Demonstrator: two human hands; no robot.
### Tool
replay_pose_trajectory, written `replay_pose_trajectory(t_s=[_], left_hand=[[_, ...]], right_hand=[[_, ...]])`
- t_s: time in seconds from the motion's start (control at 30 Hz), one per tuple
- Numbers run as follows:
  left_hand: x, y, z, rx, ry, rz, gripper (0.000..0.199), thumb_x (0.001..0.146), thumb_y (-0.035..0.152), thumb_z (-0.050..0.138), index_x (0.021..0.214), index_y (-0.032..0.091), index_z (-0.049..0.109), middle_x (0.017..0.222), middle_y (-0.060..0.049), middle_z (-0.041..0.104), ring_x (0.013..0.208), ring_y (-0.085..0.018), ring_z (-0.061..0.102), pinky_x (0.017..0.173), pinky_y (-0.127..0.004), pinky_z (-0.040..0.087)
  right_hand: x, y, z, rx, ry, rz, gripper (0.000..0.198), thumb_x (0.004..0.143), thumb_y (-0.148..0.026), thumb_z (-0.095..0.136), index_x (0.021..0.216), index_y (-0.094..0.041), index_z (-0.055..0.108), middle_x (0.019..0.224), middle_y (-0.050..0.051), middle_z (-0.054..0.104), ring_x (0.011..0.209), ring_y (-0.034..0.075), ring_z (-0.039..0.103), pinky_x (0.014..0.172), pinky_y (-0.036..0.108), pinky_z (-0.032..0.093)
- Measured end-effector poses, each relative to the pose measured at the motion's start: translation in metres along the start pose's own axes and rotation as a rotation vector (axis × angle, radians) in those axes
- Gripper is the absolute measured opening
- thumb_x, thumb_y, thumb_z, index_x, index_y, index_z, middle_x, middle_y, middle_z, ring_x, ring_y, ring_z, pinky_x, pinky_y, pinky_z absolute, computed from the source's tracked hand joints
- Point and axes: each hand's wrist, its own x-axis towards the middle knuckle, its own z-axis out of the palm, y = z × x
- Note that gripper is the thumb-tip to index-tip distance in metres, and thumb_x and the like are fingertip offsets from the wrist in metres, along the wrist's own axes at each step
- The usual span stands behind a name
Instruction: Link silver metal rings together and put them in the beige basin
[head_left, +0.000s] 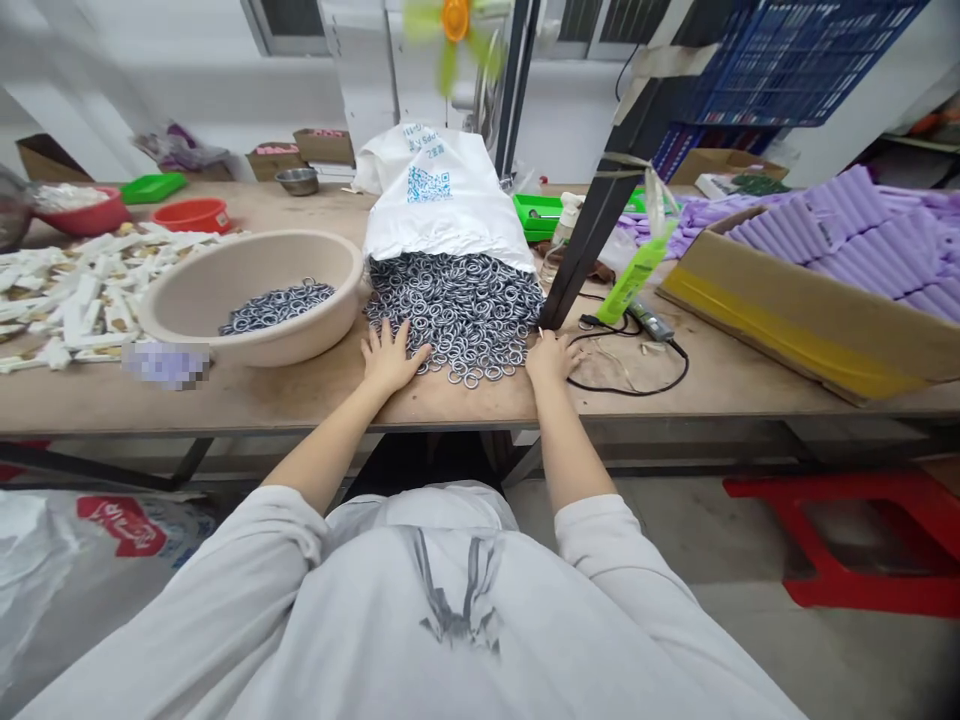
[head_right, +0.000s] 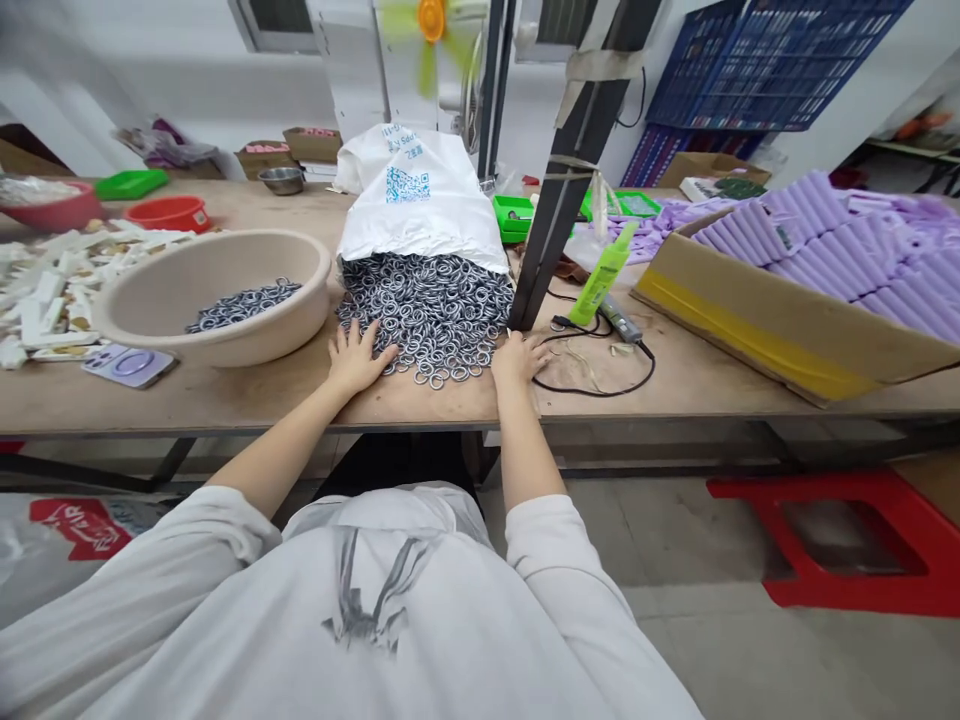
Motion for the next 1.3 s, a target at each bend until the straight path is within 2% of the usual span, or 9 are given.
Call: replay_pose_trajectory(t_s=[0.17, 0.4, 0.57, 0.67, 0.8, 1.07, 1.3], left_hand=[[0.004, -0.002, 0.003, 0.004, -0.034, -0.020, 0.086, 0.092, 0.071, 0.032, 0.161, 0.020, 0.028, 0.170, -0.020, 0.014, 0.156, -0.044, 0.015, 0.121, -0.062, 0.020], [0.004, -0.007, 0.010, -0.056, 0.027, 0.054, 0.072, 0.095, 0.060, 0.043, 0.155, 0.020, 0.042, 0.167, -0.016, 0.028, 0.153, -0.038, 0.027, 0.122, -0.054, 0.027], [0.004, -0.009, 0.011, -0.208, 0.117, 0.124, 0.048, 0.095, 0.038, 0.052, 0.137, 0.016, 0.063, 0.158, -0.016, 0.045, 0.145, -0.033, 0.042, 0.121, -0.047, 0.032], [0.004, -0.010, 0.012, -0.241, 0.144, 0.160, 0.039, 0.096, 0.025, 0.049, 0.127, 0.015, 0.069, 0.149, -0.014, 0.055, 0.138, -0.028, 0.051, 0.119, -0.042, 0.036], [0.005, -0.011, 0.012, -0.279, 0.153, 0.224, 0.031, 0.094, 0.019, 0.051, 0.115, 0.018, 0.075, 0.129, -0.010, 0.070, 0.124, -0.025, 0.061, 0.112, -0.039, 0.043], [0.006, -0.013, 0.012, -0.325, 0.155, 0.243, 0.026, 0.093, 0.017, 0.053, 0.103, 0.019, 0.077, 0.111, -0.009, 0.075, 0.110, -0.026, 0.062, 0.103, -0.041, 0.046], [0.003, -0.012, 0.010, -0.315, 0.162, 0.182, 0.024, 0.094, 0.020, 0.055, 0.109, 0.024, 0.073, 0.112, -0.006, 0.074, 0.111, -0.025, 0.059, 0.104, -0.043, 0.039]], right_hand=[[-0.004, 0.001, -0.003, -0.016, -0.008, -0.056, 0.038, 0.097, -0.024, 0.042, 0.121, -0.016, 0.070, 0.126, 0.023, 0.060, 0.121, 0.039, 0.051, 0.104, 0.062, 0.033], [-0.014, -0.003, 0.000, -0.054, -0.040, -0.184, 0.041, 0.098, -0.022, 0.037, 0.124, -0.015, 0.068, 0.125, 0.023, 0.061, 0.121, 0.037, 0.050, 0.100, 0.053, 0.036], [-0.018, -0.008, 0.005, -0.030, -0.067, -0.321, 0.041, 0.098, -0.016, 0.034, 0.124, -0.009, 0.065, 0.122, 0.025, 0.064, 0.113, 0.035, 0.055, 0.093, 0.047, 0.042], [-0.019, -0.010, 0.008, 0.020, -0.080, -0.443, 0.040, 0.098, -0.016, 0.036, 0.125, -0.011, 0.065, 0.122, 0.021, 0.066, 0.111, 0.030, 0.058, 0.094, 0.041, 0.043], [-0.015, -0.010, 0.013, 0.088, -0.067, -0.545, 0.040, 0.096, -0.017, 0.037, 0.125, -0.012, 0.064, 0.126, 0.019, 0.066, 0.108, 0.029, 0.059, 0.092, 0.039, 0.045], [-0.008, -0.002, 0.016, 0.173, 0.053, -0.574, 0.038, 0.094, -0.020, 0.037, 0.120, -0.013, 0.065, 0.124, 0.019, 0.068, 0.112, 0.030, 0.057, 0.101, 0.044, 0.042], [-0.013, 0.001, 0.011, 0.258, 0.166, -0.497, 0.043, 0.096, -0.029, 0.034, 0.121, -0.013, 0.065, 0.112, 0.020, 0.068, 0.104, 0.032, 0.059, 0.091, 0.044, 0.046]])
